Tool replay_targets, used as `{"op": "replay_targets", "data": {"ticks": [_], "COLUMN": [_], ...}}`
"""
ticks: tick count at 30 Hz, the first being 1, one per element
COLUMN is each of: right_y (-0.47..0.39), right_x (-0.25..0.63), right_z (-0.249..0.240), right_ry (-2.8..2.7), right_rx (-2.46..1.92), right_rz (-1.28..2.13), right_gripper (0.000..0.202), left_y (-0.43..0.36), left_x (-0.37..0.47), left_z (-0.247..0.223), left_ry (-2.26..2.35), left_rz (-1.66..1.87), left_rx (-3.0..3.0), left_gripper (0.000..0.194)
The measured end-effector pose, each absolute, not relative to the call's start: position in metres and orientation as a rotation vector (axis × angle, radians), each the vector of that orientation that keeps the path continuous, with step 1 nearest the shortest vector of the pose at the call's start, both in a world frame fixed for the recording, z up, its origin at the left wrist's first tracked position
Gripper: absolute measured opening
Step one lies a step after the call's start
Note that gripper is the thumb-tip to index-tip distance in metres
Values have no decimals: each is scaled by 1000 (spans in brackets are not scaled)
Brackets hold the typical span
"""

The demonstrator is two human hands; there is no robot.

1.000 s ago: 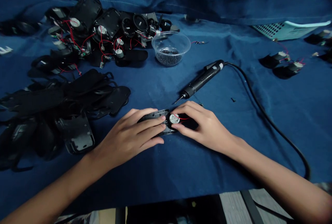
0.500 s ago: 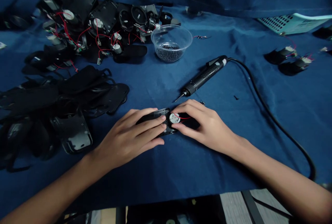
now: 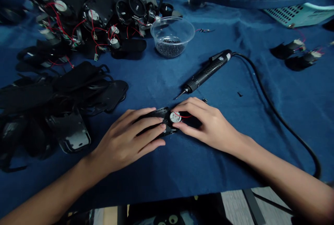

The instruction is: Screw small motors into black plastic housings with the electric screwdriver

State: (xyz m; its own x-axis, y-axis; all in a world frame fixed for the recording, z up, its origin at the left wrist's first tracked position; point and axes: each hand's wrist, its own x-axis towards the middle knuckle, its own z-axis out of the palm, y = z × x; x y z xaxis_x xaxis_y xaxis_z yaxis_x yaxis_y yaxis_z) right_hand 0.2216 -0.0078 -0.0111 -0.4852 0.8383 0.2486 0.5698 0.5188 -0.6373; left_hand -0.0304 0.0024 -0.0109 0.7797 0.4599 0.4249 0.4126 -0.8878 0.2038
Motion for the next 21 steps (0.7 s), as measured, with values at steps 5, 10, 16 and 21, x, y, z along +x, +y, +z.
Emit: {"op": "replay_targets", "data": {"ticks": [5,10,16,21], "right_y": [-8,-8,-8,-8], "right_x": [221,221,221,221], "right_z": [-11,-11,-12,-12], "right_ry": [-2218,-2219,-2218,-2225], "right_rx": [-1141,-1142,-1144,-1140], "right_rz": [646,654,645,652], "right_gripper": [25,24,24,23], "left_y": [-2,-5,-6,-12], "left_x": [-27,-26,-24,-23], "left_z": [-13,-10,-8,-9], "left_ry": [743,783,792,860], "left_rz": [747,686,646,628], "left_rx": [2900,2955,2994,3021], "left_gripper": [32,30,30,31]}}
